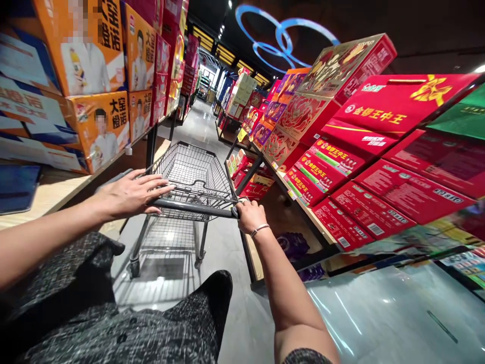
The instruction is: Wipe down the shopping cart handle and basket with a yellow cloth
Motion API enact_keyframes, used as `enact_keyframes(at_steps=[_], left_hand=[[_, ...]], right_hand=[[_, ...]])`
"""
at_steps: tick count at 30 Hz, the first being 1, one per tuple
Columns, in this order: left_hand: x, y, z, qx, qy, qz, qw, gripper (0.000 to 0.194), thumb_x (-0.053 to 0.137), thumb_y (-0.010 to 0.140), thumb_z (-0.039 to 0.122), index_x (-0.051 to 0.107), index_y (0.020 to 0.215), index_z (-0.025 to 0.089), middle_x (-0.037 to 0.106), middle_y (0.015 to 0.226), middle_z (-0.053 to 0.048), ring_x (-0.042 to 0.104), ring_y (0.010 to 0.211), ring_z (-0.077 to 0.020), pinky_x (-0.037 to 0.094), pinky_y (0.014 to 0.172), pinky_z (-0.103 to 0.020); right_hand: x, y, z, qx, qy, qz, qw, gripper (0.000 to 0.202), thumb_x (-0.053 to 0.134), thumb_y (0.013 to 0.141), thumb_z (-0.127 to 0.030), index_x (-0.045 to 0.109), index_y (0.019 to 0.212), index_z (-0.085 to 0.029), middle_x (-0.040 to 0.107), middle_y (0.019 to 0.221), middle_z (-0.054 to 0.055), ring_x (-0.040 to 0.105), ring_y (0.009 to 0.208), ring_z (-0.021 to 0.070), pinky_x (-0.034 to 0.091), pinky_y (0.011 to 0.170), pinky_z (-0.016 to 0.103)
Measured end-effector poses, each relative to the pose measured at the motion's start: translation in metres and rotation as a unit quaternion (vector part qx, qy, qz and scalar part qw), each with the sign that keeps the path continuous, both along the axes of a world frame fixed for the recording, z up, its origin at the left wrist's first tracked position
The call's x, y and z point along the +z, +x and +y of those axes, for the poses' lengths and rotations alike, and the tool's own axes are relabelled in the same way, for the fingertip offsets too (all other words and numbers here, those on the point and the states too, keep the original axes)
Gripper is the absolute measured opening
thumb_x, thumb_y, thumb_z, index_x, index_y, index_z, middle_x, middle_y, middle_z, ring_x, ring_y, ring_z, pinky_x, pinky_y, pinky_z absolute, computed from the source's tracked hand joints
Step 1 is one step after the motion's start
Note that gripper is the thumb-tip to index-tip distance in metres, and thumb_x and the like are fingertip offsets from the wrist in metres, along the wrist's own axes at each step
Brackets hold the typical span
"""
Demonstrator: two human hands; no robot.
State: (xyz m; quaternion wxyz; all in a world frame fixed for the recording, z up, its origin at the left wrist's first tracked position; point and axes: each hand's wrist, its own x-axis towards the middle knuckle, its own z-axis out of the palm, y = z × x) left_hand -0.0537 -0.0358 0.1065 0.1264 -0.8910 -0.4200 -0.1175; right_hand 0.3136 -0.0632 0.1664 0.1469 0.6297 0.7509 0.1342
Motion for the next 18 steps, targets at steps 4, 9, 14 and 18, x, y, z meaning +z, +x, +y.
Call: enact_keyframes(at_steps=[4, 9, 14, 18], left_hand=[[-0.004, -0.029, 0.033, -0.012, 0.02, -0.023, 0.999, 0.061, 0.06, 0.089, 0.05, 0.047, 0.146, 0.034, 0.054, 0.145, -0.009, 0.039, 0.142, -0.0287, 0.008, 0.119, -0.048], [-0.009, -0.039, 0.049, 0.05, 0.05, -0.049, 0.996, 0.068, 0.065, 0.082, 0.049, 0.049, 0.145, 0.03, 0.047, 0.15, -0.012, 0.031, 0.143, -0.036, 0.008, 0.116, -0.056], [-0.005, 0.025, 0.015, -0.048, -0.019, -0.088, 0.995, 0.074, 0.051, 0.088, 0.067, 0.046, 0.147, 0.023, 0.053, 0.144, -0.014, 0.038, 0.138, -0.0346, 0.009, 0.116, -0.056], [-0.001, 0.069, -0.005, -0.13, -0.073, -0.141, 0.979, 0.061, 0.029, 0.098, 0.062, 0.063, 0.126, 0.02, 0.064, 0.127, -0.012, 0.054, 0.121, -0.028, 0.018, 0.114, -0.05]], right_hand=[[0.003, -0.015, -0.011, 0.013, 0.0, 0.018, 1.0, 0.034, 0.053, 0.08, -0.014, 0.061, 0.112, -0.023, 0.061, 0.113, 0.011, 0.054, 0.097, 0.0254, 0.038, 0.075, 0.033], [-0.001, -0.037, -0.031, 0.055, 0.048, 0.077, 0.994, 0.043, 0.055, 0.077, -0.014, 0.058, 0.12, -0.02, 0.061, 0.108, 0.012, 0.053, 0.095, 0.0256, 0.039, 0.077, 0.033], [-0.01, -0.072, -0.05, 0.097, 0.08, 0.181, 0.975, 0.048, 0.054, 0.076, -0.011, 0.057, 0.123, -0.018, 0.059, 0.107, 0.013, 0.051, 0.097, 0.0262, 0.042, 0.083, 0.035], [-0.016, -0.082, -0.046, 0.207, 0.081, 0.343, 0.913, 0.057, 0.053, 0.075, -0.006, 0.055, 0.131, -0.019, 0.06, 0.11, 0.011, 0.054, 0.101, 0.0235, 0.046, 0.09, 0.037]])
